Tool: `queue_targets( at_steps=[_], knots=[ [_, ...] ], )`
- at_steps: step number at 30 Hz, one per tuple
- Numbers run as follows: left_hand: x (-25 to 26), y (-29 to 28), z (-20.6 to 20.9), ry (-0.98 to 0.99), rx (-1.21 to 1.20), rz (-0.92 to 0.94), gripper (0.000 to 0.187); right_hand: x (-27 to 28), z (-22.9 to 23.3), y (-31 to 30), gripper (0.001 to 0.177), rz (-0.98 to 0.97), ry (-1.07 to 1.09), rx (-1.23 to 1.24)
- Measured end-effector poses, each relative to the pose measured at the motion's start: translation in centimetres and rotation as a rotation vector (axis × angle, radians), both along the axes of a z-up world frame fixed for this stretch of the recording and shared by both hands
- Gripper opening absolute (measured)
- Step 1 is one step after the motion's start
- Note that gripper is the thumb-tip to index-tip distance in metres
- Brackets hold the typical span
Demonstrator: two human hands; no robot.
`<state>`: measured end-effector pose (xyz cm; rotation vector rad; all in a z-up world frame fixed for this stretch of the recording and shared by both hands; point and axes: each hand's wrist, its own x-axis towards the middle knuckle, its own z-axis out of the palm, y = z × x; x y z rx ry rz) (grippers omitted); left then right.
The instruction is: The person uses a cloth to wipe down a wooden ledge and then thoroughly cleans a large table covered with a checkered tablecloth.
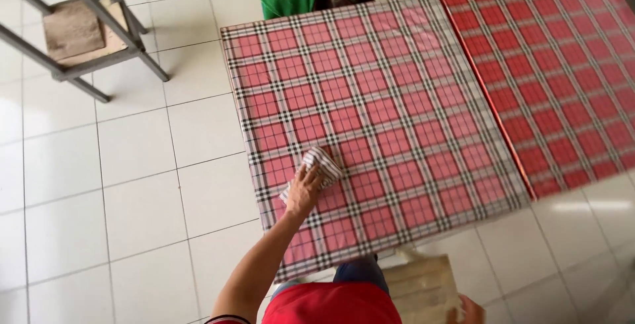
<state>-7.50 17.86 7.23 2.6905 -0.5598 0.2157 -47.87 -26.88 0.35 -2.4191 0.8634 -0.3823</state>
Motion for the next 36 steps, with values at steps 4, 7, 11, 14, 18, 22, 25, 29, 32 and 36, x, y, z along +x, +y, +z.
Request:
queue_targets(
  at_steps=[4,7,11,14,18,22,25,29,32,36],
  knots=[
    [1.3,-5.8,-1.5,0.079,0.018,-0.122,0.057,20.0,2.9,-0.4,0.047,0.452,-0.125,-0.056],
    [1.5,-10.2,-2.5,0.088,-0.104,-0.144,0.050,31.6,10.5,2.2,0.043,0.542,0.415,0.125],
    [1.3,-15.2,-1.5,0.070,-0.153,-0.159,0.051,40.0,12.5,4.0,0.038,1.011,0.014,-0.057],
    [-0.4,-18.7,-0.1,-0.004,-0.081,-0.251,0.051,43.3,13.7,4.8,0.033,1.207,-0.149,-0.090],
    [-0.4,-20.0,0.0,0.122,0.013,-0.523,0.067,44.9,12.1,4.2,0.033,1.264,-0.129,-0.062],
    [5.1,-17.7,6.0,0.430,0.601,-0.459,0.081,44.8,9.6,3.2,0.041,1.348,-0.117,-0.134],
    [8.5,-15.5,-2.6,-0.066,-0.193,-0.210,0.056,46.6,7.8,4.5,0.046,1.443,-0.136,-0.338],
    [10.2,-15.1,-4.7,0.045,-0.200,-0.242,0.077,52.2,7.1,6.8,0.061,1.471,-0.243,-0.339],
    [10.2,-15.1,-4.7,0.066,-0.210,-0.201,0.080,55.8,6.5,6.9,0.086,1.535,-0.112,-0.227],
    [6.0,-15.6,-3.6,0.081,-0.111,-0.183,0.052,53.0,4.1,5.6,0.088,1.629,-0.064,-0.345]
  ],
)
